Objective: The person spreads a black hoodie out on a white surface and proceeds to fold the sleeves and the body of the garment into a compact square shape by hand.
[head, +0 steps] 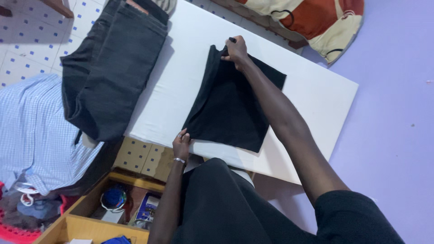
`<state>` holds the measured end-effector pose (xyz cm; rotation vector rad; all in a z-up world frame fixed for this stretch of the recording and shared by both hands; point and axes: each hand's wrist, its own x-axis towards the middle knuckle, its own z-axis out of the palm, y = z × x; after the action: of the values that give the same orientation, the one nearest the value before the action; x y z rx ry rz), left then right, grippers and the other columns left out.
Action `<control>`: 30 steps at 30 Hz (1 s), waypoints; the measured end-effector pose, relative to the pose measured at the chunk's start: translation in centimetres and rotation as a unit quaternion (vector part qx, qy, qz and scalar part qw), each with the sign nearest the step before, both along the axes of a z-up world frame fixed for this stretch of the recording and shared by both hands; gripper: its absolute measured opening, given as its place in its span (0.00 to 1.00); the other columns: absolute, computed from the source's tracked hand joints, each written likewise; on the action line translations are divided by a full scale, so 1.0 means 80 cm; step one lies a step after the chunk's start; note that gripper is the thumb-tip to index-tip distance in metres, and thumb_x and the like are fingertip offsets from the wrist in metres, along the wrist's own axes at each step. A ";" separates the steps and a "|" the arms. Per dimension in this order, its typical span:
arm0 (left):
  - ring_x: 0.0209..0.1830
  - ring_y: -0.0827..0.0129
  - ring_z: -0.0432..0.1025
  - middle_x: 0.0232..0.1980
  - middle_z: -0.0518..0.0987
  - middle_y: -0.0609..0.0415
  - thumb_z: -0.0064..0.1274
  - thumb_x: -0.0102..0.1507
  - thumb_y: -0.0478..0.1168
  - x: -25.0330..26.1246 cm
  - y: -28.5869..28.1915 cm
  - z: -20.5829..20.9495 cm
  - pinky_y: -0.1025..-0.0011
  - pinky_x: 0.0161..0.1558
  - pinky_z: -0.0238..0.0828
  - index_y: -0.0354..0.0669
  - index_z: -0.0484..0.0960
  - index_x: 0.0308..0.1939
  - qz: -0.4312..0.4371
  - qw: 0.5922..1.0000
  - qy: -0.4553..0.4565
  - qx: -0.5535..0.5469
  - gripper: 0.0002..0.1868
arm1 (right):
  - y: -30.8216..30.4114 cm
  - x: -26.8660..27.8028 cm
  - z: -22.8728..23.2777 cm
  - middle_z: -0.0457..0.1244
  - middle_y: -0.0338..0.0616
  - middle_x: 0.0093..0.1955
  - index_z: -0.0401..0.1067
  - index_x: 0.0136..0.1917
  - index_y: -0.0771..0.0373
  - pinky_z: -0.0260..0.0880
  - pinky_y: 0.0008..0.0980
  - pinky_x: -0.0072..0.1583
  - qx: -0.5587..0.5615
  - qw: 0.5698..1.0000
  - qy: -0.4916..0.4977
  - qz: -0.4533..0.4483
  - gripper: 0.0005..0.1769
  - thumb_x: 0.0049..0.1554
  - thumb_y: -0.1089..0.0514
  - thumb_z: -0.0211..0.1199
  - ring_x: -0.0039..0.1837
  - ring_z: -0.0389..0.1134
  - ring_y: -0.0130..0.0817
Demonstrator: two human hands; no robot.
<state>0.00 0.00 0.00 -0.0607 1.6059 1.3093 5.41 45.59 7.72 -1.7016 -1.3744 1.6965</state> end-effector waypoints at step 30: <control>0.36 0.59 0.78 0.35 0.83 0.50 0.61 0.63 0.45 -0.038 0.055 0.091 0.59 0.41 0.74 0.43 0.87 0.39 -0.210 0.873 0.395 -0.194 0.10 | -0.367 0.269 -0.062 0.60 0.54 0.59 0.69 0.61 0.66 0.63 0.48 0.63 0.344 0.828 -0.421 -0.140 0.22 0.59 0.52 0.69 0.62 0.59 0.50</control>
<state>-3.08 4.41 7.26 0.6244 2.3849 0.6623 26.93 16.23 2.76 -2.0733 -1.6552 0.1375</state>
